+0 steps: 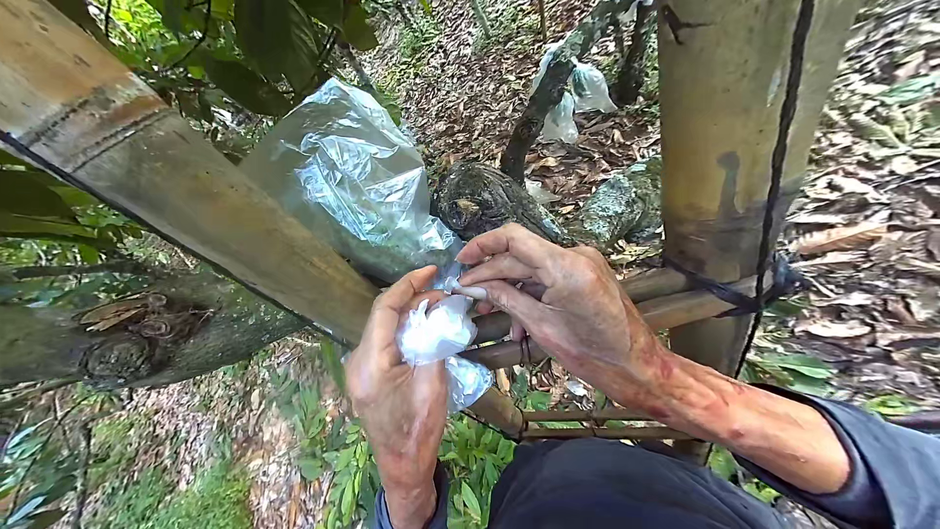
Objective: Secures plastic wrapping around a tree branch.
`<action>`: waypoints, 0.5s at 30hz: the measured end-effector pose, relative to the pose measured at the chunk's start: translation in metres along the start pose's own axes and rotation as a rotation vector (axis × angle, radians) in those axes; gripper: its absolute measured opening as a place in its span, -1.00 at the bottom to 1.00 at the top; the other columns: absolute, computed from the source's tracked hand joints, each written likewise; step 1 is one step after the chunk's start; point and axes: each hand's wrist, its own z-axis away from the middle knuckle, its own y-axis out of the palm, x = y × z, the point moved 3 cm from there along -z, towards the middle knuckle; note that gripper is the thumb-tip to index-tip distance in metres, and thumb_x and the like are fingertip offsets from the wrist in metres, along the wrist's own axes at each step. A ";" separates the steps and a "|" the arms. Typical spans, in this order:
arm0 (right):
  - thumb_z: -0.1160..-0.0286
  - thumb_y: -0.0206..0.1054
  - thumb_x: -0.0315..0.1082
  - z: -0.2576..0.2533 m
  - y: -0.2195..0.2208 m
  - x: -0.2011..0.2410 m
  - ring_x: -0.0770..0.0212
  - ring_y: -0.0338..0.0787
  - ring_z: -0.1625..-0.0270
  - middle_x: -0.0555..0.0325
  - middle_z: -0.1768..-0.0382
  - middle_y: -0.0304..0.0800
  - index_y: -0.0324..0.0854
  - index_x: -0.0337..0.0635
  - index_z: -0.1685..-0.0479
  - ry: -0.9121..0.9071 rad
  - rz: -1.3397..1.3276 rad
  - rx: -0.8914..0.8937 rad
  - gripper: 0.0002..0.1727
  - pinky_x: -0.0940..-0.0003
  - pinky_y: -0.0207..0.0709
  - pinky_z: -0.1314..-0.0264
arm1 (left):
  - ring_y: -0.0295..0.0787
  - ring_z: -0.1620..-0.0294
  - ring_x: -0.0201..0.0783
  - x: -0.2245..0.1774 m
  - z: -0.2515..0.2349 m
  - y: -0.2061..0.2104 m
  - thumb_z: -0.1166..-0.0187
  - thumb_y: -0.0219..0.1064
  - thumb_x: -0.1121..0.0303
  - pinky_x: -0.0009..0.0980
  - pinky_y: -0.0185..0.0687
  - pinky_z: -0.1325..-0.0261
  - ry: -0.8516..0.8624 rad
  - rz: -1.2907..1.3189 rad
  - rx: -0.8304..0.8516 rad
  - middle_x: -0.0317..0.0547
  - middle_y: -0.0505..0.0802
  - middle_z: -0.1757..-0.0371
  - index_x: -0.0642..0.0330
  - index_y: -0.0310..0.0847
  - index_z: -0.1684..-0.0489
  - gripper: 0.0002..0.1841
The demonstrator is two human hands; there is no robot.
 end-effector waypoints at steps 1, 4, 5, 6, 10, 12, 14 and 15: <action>-0.60 0.40 -0.32 0.000 -0.001 0.001 0.56 0.79 0.43 0.43 0.22 0.92 0.68 -0.06 -0.12 -0.021 0.033 0.002 -0.80 0.69 0.65 0.49 | 0.93 0.23 -0.32 0.000 -0.001 0.000 -0.42 0.41 0.59 -0.39 0.94 0.15 0.012 -0.030 0.021 -0.11 0.94 0.15 0.45 0.73 -0.08 -0.72; -0.63 0.35 -0.31 0.001 -0.002 0.002 0.59 0.73 0.46 0.44 0.27 0.90 0.68 -0.05 -0.04 -0.070 0.126 0.015 -0.87 0.70 0.58 0.47 | 0.92 0.19 -0.38 0.000 -0.003 0.001 -0.43 0.40 0.57 -0.45 0.91 0.07 0.049 -0.093 0.071 -0.12 0.94 0.13 0.39 0.80 -0.03 -0.76; -0.64 0.35 -0.30 0.001 -0.002 0.001 0.58 0.72 0.47 0.43 0.31 0.88 0.69 -0.05 -0.01 -0.078 0.126 0.019 -0.88 0.70 0.58 0.48 | 0.92 0.22 -0.38 0.000 -0.003 0.002 -0.43 0.39 0.57 -0.45 0.91 0.11 0.055 -0.086 0.073 -0.12 0.94 0.16 0.39 0.81 0.02 -0.78; -0.65 0.34 -0.30 0.001 -0.003 0.000 0.58 0.72 0.48 0.41 0.35 0.86 0.70 -0.06 0.01 -0.078 0.110 0.032 -0.89 0.70 0.59 0.47 | 0.91 0.28 -0.36 -0.001 -0.004 0.002 -0.44 0.39 0.58 -0.43 0.92 0.18 0.054 -0.063 0.070 -0.12 0.94 0.20 0.40 0.81 0.07 -0.82; -0.65 0.30 -0.29 0.002 -0.008 0.000 0.60 0.76 0.37 0.36 0.29 0.85 0.72 -0.08 -0.09 -0.050 0.031 0.141 -0.81 0.71 0.68 0.32 | 0.91 0.33 -0.34 -0.001 -0.003 0.004 -0.43 0.38 0.58 -0.40 0.93 0.24 0.021 -0.013 0.032 -0.13 0.93 0.25 0.42 0.77 0.11 -0.84; -0.60 0.34 -0.24 0.003 -0.011 0.003 0.64 0.80 0.26 0.38 0.19 0.89 0.71 -0.06 -0.14 -0.033 -0.001 0.189 -0.76 0.73 0.71 0.22 | 0.90 0.27 -0.38 -0.002 -0.003 0.005 -0.40 0.39 0.59 -0.46 0.90 0.17 0.010 -0.014 0.009 -0.15 0.93 0.25 0.40 0.78 0.12 -0.83; -0.59 0.37 -0.23 0.001 -0.010 0.004 0.63 0.81 0.30 0.38 0.23 0.89 0.74 -0.07 -0.09 -0.022 -0.019 0.178 -0.78 0.73 0.71 0.25 | 0.90 0.25 -0.39 -0.003 -0.002 0.006 -0.38 0.40 0.59 -0.48 0.89 0.14 -0.003 -0.003 -0.007 -0.16 0.93 0.25 0.40 0.78 0.12 -0.83; -0.61 0.37 -0.25 0.000 -0.009 0.003 0.61 0.80 0.38 0.37 0.31 0.88 0.77 -0.08 -0.03 -0.012 -0.030 0.154 -0.81 0.72 0.71 0.33 | 0.90 0.27 -0.38 -0.004 -0.002 0.006 -0.38 0.40 0.60 -0.46 0.90 0.17 -0.006 0.012 -0.010 -0.16 0.93 0.25 0.40 0.78 0.13 -0.83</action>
